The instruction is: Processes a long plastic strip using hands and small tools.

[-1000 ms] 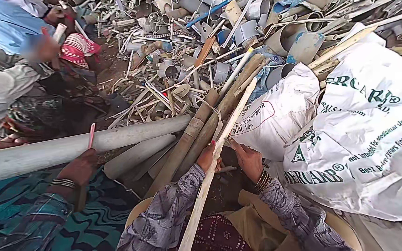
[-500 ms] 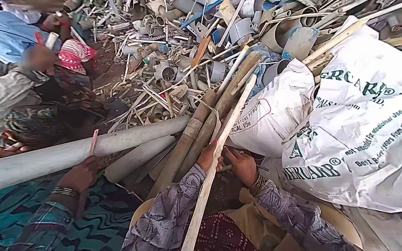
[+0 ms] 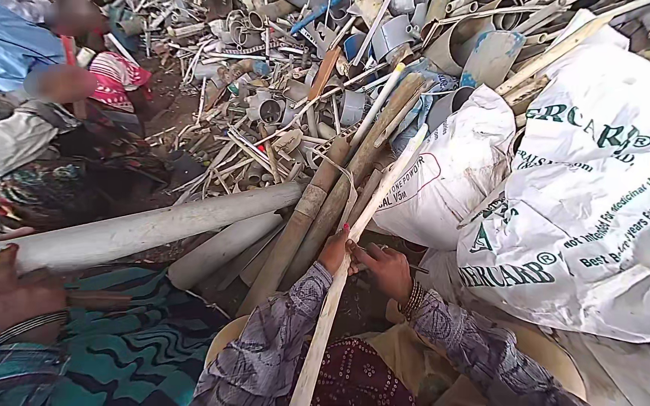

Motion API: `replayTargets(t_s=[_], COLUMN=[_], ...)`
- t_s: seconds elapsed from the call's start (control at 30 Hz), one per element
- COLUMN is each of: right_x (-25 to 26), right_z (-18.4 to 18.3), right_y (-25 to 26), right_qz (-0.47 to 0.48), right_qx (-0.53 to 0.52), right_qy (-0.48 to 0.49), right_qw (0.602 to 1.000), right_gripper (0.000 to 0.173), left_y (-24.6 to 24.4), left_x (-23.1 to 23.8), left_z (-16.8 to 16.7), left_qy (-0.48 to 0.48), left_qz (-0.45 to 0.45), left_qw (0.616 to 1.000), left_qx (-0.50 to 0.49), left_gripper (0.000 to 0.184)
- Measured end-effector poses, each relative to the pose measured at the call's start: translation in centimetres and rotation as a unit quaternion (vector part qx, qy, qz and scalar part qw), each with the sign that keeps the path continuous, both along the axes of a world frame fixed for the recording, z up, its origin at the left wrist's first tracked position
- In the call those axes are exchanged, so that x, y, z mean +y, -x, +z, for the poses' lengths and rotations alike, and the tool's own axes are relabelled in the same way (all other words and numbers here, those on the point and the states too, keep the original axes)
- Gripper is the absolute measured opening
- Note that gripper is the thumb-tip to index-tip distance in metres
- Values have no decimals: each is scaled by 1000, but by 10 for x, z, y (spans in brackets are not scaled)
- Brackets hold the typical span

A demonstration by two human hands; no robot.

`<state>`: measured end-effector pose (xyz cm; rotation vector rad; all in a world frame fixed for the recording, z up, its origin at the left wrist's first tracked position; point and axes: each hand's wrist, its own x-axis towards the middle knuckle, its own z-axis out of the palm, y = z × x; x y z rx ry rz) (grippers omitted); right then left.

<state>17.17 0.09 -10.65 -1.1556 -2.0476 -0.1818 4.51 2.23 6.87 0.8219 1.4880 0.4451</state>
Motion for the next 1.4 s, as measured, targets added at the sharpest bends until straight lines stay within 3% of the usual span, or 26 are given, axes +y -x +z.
replayTargets(t_s=[0.03, 0.1, 0.2, 0.27, 0.4, 0.57, 0.67, 0.73, 0.8, 0.97, 1.2, 1.4], right_x=[4, 13, 9, 8, 23, 26, 40, 49, 45, 18, 54, 17], right_z=[1, 3, -1, -1, 7, 18, 26, 34, 36, 24, 29, 19], right_y=[0, -7, -9, -5, -19, -26, -49, -66, -67, -32, -70, -28], right_qz=[-19, -86, -83, -88, -143, -39, -94, -130, -134, -33, -132, -26], right_qx=[5, 22, 21, 53, 167, 138, 206, 241, 213, 99, 211, 97], right_qy=[0, 28, 39, 62, 82, 35, 75, 76, 41, -24, 25, -48], right_qw=[1000, 996, 996, 993, 972, 989, 971, 959, 967, 994, 968, 994], right_gripper=[41, 42, 35, 39, 35, 28, 30, 35, 34, 32, 35, 30], left_y=[5, 11, 10, 12, 22, 17, 11, 6, 4, 10, 7, 14], left_x=[8, 14, 10, 12, 12, 3, -7, -13, -16, -15, -21, -12], left_z=[-39, -70, -67, -64, -69, -84, -88, -88, -88, -92, -88, -86], left_qy=[-19, -11, 12, 5, -14, -4, 0, 12, 11, -6, -15, -27], left_qz=[4, 12, 9, 6, 0, -26, -61, -84, -94, -86, -100, -65], left_qw=[1000, 998, 997, 998, 997, 991, 987, 983, 978, 978, 971, 977], left_qx=[-18, -59, -72, -66, -75, -131, -152, -165, -187, -191, -219, -203], left_gripper=[49, 48, 46, 45, 50, 45, 46, 35, 31, 31, 30, 28])
